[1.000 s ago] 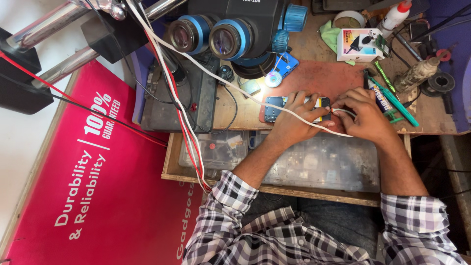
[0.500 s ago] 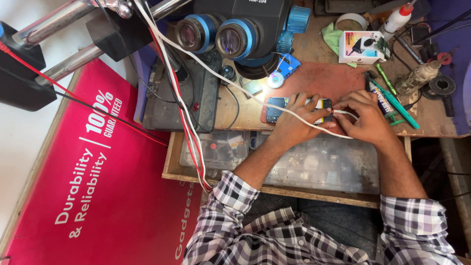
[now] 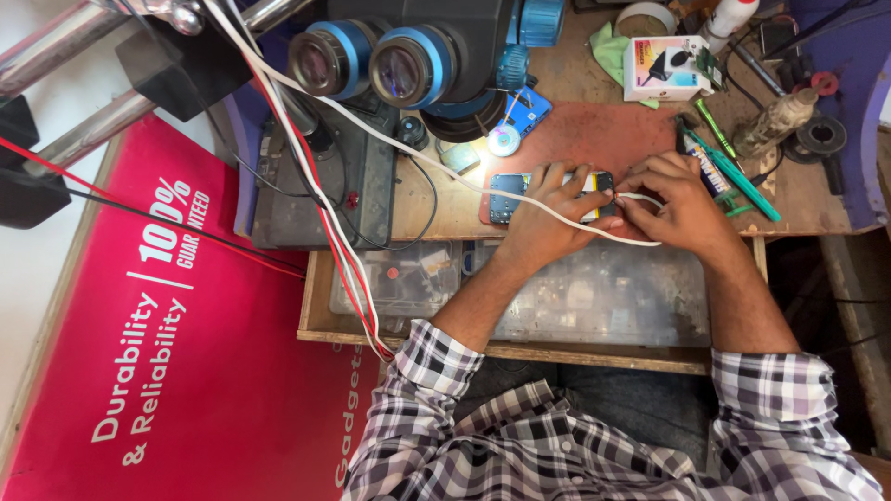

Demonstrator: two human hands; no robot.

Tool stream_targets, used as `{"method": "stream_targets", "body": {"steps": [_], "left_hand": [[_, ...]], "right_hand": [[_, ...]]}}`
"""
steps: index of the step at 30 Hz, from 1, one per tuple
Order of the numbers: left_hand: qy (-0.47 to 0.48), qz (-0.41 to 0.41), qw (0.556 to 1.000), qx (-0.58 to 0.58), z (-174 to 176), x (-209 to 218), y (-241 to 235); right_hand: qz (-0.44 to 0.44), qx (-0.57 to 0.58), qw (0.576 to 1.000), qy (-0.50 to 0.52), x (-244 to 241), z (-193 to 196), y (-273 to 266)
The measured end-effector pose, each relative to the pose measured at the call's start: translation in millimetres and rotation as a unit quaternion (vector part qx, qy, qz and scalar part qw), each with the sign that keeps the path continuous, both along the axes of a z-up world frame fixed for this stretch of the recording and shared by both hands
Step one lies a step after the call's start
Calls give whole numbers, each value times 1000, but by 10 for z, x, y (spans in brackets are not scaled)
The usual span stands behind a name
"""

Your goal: The person solders a small electronic component, cleans it with a brush, and then installs it into the chassis of a phone by hand and with a tool.

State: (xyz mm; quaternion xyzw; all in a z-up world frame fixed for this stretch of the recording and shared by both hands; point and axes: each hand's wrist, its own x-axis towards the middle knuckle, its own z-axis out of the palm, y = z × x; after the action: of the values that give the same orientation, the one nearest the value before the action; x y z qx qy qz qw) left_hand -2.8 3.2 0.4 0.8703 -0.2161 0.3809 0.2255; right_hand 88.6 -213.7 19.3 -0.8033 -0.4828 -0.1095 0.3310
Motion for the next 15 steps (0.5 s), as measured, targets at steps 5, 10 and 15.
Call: {"method": "stream_targets", "body": {"steps": [5, 10, 15], "left_hand": [[14, -2, 1000, 0, -5, -1, -7], [10, 1, 1000, 1, 10, -2, -8], [12, 2, 1000, 0, 9, -14, -9]], "right_hand": [[4, 0, 1000, 2, -7, -24, -11], [-8, -9, 1000, -6, 40, -36, -1], [-16, -15, 1000, -13, 27, -69, -12]]}}
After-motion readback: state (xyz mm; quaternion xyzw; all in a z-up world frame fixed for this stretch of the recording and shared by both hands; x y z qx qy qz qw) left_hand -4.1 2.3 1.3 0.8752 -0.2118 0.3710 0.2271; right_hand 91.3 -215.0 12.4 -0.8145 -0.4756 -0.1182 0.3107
